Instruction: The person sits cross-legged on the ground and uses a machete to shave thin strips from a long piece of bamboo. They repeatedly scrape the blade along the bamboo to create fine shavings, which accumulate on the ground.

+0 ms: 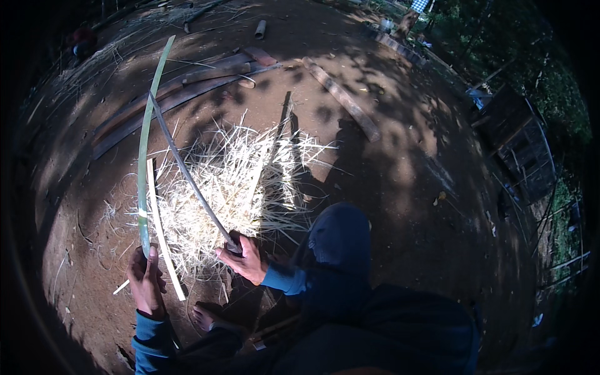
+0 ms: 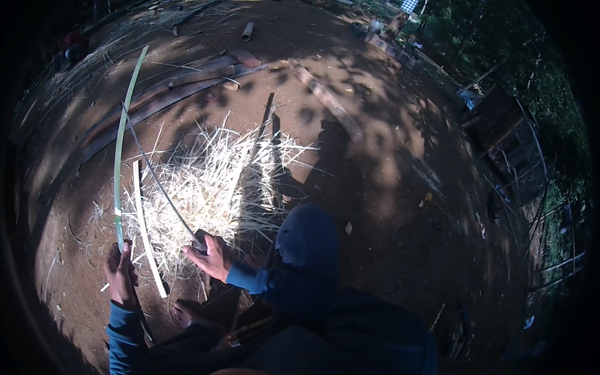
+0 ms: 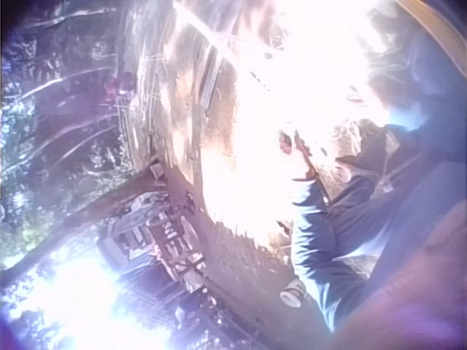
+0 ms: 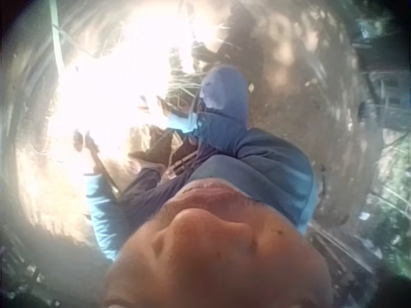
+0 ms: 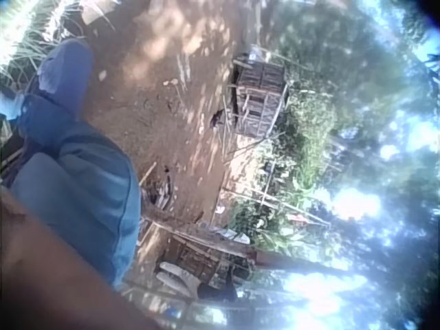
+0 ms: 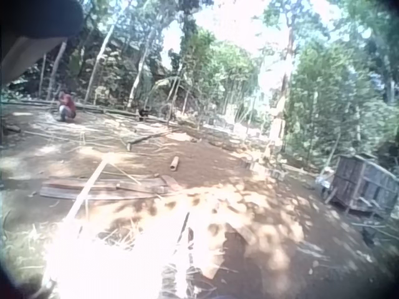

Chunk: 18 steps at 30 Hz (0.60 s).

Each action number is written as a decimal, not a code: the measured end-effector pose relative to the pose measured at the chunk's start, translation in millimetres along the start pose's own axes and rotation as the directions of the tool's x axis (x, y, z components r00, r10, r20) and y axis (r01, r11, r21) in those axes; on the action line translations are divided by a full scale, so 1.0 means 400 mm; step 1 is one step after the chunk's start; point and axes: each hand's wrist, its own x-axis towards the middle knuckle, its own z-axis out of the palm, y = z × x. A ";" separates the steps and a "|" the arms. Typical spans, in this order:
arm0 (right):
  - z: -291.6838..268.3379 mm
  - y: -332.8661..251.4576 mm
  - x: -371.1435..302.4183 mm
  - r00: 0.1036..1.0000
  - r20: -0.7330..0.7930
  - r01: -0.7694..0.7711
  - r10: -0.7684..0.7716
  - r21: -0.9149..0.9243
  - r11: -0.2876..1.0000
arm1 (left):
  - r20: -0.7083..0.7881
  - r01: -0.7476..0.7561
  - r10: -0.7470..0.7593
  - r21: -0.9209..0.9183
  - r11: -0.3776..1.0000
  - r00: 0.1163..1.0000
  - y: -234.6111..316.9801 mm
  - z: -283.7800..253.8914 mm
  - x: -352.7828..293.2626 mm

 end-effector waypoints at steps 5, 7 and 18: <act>0.028 -0.045 -0.015 0.995 -0.033 -0.091 0.097 0.154 0.984 | 0.016 0.003 -0.004 0.035 0.999 1.000 -0.004 -0.004 0.002; 0.029 -0.047 -0.014 0.991 -0.056 -0.097 0.118 0.291 0.952 | 0.021 -0.004 0.003 0.039 0.999 1.000 -0.001 0.001 0.000; -0.009 -0.033 -0.009 0.999 0.032 0.004 0.000 -0.131 0.991 | 0.057 0.002 -0.005 0.043 0.999 0.998 -0.003 0.003 -0.001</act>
